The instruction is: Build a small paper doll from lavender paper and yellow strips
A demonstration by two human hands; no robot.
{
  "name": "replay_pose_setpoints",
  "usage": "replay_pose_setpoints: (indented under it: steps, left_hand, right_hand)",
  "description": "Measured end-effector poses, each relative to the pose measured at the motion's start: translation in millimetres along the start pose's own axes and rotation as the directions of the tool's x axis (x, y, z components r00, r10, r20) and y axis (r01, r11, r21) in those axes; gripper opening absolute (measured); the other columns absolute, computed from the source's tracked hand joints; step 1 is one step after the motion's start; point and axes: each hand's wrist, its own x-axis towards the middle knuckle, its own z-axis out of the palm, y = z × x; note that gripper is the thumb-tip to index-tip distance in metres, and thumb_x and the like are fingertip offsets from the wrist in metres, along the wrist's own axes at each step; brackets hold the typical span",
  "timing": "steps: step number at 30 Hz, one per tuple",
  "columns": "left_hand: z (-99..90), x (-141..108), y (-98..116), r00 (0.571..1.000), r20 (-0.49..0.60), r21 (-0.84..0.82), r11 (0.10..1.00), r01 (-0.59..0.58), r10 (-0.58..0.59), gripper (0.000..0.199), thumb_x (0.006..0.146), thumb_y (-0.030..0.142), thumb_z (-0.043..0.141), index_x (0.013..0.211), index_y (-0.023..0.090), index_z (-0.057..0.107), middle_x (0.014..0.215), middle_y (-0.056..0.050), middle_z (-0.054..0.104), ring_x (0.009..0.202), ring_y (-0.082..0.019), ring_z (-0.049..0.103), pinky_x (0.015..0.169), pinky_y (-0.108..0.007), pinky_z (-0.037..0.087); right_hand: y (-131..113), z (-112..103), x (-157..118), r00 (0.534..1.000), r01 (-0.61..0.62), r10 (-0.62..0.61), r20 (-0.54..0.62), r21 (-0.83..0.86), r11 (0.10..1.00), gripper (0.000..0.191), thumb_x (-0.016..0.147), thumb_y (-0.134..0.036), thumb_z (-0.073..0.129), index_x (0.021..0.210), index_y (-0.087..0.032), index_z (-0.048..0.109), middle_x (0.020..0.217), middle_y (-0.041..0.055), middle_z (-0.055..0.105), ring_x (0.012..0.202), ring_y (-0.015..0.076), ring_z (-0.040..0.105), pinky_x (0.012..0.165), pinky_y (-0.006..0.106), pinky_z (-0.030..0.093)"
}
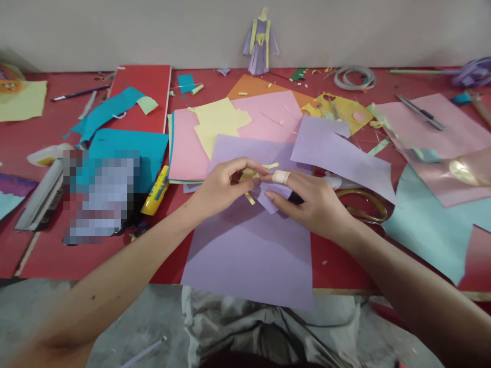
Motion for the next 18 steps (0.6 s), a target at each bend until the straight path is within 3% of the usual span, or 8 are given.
replay_pose_setpoints:
  steps: [7, 18]
  left_hand:
    - [-0.2, 0.4, -1.9, 1.000, 0.008, 0.013, 1.000, -0.019, 0.019, 0.016, 0.086, 0.018, 0.061, 0.100, 0.018, 0.069, 0.088, -0.003, 0.069, 0.075, -0.013, 0.063, 0.063, -0.022, 0.055]
    - [1.3, -0.8, 0.3, 1.000, 0.006, 0.013, 1.000, -0.016, 0.016, 0.018, 0.084, 0.014, 0.059, 0.099, 0.017, 0.069, 0.086, -0.002, 0.069, 0.074, -0.012, 0.063, 0.063, -0.023, 0.057]
  right_hand:
    - [-1.2, -0.1, 0.3, 1.000, -0.007, 0.007, -0.002, 0.002, 1.000, 0.023, 0.096, -0.028, 0.058, 0.117, -0.023, 0.065, 0.103, 0.0060, 0.076, 0.086, 0.0210, 0.073, 0.072, 0.033, 0.056]
    - [0.1, 0.1, -0.4, 1.000, -0.007, 0.007, -0.002, -0.001, 1.000, 0.023, 0.096, -0.029, 0.057, 0.118, -0.025, 0.064, 0.108, 0.0053, 0.075, 0.092, 0.0214, 0.073, 0.075, 0.034, 0.056]
